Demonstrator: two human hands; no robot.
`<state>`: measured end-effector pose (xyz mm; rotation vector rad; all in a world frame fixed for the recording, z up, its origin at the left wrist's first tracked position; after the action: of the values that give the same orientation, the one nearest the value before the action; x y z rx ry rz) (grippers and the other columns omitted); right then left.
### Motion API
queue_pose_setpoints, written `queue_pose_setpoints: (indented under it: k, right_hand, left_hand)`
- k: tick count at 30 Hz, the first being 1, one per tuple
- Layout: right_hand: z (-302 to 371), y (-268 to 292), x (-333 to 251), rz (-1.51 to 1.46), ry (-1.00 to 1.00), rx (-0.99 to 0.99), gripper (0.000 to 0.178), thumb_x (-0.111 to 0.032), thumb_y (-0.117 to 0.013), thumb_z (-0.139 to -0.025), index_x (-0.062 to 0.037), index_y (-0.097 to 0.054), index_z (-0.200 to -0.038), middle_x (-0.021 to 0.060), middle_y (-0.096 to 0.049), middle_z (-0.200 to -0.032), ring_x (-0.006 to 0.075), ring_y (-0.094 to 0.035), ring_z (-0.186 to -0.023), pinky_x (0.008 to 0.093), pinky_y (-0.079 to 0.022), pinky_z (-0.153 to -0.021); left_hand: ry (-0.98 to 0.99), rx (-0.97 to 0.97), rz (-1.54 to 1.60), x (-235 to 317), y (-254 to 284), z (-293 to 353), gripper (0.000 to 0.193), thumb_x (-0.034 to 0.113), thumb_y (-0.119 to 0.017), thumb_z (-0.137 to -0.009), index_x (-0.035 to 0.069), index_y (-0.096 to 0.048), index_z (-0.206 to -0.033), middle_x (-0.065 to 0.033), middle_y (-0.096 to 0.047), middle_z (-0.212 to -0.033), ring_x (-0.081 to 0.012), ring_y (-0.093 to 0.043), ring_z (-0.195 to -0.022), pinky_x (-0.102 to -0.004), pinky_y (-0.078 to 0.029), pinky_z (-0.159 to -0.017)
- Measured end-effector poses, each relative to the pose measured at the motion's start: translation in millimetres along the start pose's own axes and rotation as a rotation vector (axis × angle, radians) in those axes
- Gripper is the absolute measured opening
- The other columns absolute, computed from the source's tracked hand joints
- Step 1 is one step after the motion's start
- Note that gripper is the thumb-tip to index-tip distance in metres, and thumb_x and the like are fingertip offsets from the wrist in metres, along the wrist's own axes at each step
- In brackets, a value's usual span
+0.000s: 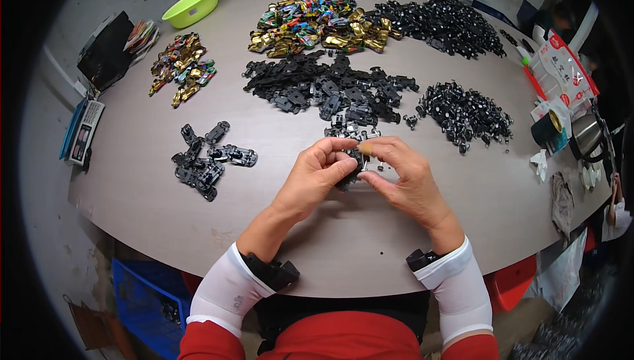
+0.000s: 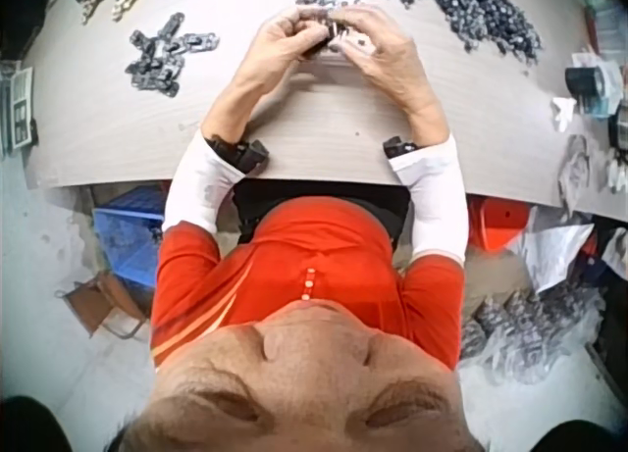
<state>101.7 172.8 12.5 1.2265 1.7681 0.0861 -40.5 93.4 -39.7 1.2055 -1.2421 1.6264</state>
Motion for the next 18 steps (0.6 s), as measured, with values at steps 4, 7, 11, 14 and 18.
queue_pose_setpoints:
  k: [4, 7, 11, 14, 18]
  right_hand:
    - [2, -2, 3, -0.011, -0.031, -0.065, 0.034, -0.006, -0.077, -0.074, -0.0022, -0.063, -0.105, 0.0125, -0.065, -0.104, 0.0284, -0.066, -0.091, 0.0358, -0.054, -0.078]
    - [2, 0, 11, 0.020, -0.101, -0.011, 0.033, -0.007, -0.077, -0.074, -0.0018, -0.062, -0.103, 0.0127, -0.065, -0.102, 0.0288, -0.066, -0.091, 0.0361, -0.054, -0.078]
    - [3, -1, 13, 0.051, -0.066, 0.012, 0.033, -0.007, -0.077, -0.074, -0.0019, -0.062, -0.103, 0.0122, -0.066, -0.101, 0.0290, -0.066, -0.091, 0.0360, -0.054, -0.078]
    - [3, 0, 11, 0.077, -0.004, 0.019, 0.033, -0.007, -0.077, -0.074, -0.0020, -0.062, -0.103, 0.0126, -0.066, -0.101, 0.0294, -0.066, -0.091, 0.0362, -0.054, -0.078]
    - [4, 0, 9, 0.107, -0.021, 0.006, 0.031, -0.007, -0.077, -0.074, -0.0016, -0.063, -0.102, 0.0134, -0.066, -0.100, 0.0301, -0.066, -0.091, 0.0365, -0.054, -0.078]
  left_hand:
    - [0.059, -0.026, 0.032, -2, 1, -1, 0.033, 0.011, -0.064, -0.094, -0.001, -0.055, -0.123, -0.0046, -0.065, -0.098, -0.0094, -0.062, -0.085, -0.0233, -0.053, -0.077]
    - [0.041, -0.014, 0.160, -1, -4, 0, 0.035, 0.011, -0.064, -0.093, -0.002, -0.054, -0.124, -0.0064, -0.066, -0.101, -0.0116, -0.064, -0.089, -0.0249, -0.054, -0.081]
    - [0.016, 0.040, 0.147, -4, -5, 2, 0.031, 0.010, -0.063, -0.094, -0.002, -0.058, -0.121, -0.0084, -0.066, -0.104, -0.0132, -0.065, -0.089, -0.0266, -0.055, -0.082]
    - [0.075, 0.144, 0.146, -9, 4, 0, 0.022, 0.008, -0.063, -0.093, -0.001, -0.064, -0.114, -0.0081, -0.067, -0.103, -0.0129, -0.065, -0.087, -0.0266, -0.055, -0.079]
    - [0.084, 0.154, 0.141, -9, 6, 0, 0.023, 0.009, -0.065, -0.092, -0.001, -0.064, -0.113, -0.0077, -0.068, -0.100, -0.0131, -0.064, -0.085, -0.0267, -0.054, -0.077]
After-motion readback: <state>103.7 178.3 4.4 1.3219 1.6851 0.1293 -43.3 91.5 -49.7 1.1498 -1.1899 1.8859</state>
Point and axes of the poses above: each hand's wrist, its own z-axis away from the middle knuckle, its own y-axis out of the back of the hand, x = y × z, the point moved 5 cm from there along -z, towards the middle knuckle
